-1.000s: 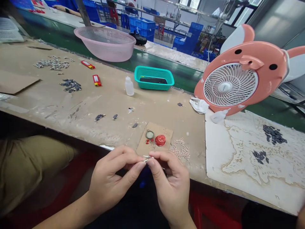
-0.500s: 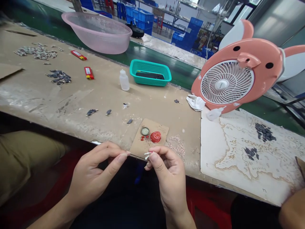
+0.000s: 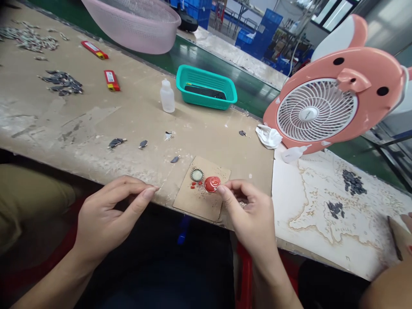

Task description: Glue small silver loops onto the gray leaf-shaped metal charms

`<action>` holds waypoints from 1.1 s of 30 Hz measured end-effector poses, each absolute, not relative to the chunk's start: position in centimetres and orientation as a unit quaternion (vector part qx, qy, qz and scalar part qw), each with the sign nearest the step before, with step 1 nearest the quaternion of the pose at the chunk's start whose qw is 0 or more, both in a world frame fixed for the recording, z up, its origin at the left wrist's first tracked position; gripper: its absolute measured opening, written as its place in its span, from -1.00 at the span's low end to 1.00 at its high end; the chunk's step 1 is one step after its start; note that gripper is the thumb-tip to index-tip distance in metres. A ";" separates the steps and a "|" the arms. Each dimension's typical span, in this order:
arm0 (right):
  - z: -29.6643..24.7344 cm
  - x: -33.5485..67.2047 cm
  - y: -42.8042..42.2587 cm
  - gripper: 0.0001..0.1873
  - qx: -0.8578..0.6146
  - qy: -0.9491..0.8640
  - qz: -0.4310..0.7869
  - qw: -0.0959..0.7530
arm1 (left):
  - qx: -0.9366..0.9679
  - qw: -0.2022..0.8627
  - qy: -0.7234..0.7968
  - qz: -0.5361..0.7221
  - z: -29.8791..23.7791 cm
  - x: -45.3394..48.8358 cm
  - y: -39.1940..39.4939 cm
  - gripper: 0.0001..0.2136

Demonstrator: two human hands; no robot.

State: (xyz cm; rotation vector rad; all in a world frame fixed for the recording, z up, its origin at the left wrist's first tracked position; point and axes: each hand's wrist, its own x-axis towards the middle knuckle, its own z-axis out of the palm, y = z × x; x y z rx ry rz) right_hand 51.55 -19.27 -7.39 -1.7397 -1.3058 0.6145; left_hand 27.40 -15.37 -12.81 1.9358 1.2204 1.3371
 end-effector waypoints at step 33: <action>-7.4 51.3 -17.4 -0.98 -0.603 -0.598 0.304 0.432 | 0.684 0.316 0.450 0.479 -12.9 27.1 -14.8 -0.91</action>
